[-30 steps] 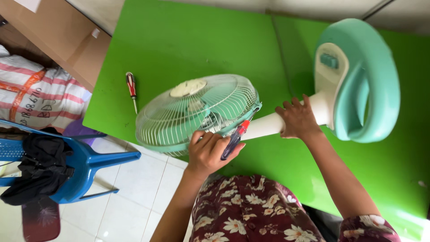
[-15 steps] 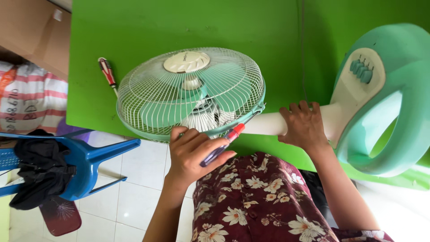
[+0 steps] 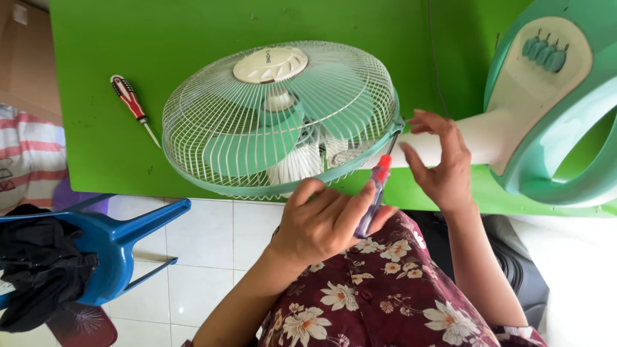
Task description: The person repositions a teal and white table fan on a green table, then uses a screwdriver to loosen and adjust screws on the fan's front grille. The fan is rotated and tilted during the process, and the screwdriver is used repeatedly on different screw locations.
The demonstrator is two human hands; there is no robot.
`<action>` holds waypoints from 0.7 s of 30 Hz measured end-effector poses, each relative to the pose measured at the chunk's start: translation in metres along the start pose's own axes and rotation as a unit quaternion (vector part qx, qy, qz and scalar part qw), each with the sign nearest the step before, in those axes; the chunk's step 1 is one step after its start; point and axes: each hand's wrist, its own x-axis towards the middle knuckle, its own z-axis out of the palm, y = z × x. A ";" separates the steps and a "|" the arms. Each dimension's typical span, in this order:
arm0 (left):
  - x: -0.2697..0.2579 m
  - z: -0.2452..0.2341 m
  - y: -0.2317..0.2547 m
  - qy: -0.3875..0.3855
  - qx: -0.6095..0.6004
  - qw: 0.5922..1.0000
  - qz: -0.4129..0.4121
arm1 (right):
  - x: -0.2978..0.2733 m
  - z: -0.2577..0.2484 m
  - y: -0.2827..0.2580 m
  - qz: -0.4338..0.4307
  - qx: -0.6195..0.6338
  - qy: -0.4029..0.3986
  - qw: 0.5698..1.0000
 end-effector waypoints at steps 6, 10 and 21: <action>0.025 -0.015 -0.008 -0.005 0.050 0.995 -0.090 | -0.004 0.008 -0.006 0.006 -0.027 0.041 0.999; 0.028 -0.013 -0.014 -0.021 0.014 0.998 -0.049 | -0.002 0.013 -0.006 0.006 -0.031 0.062 0.998; 0.005 -0.006 -0.001 -0.027 0.018 0.999 -0.017 | 0.005 0.006 0.002 -0.009 -0.019 0.026 0.999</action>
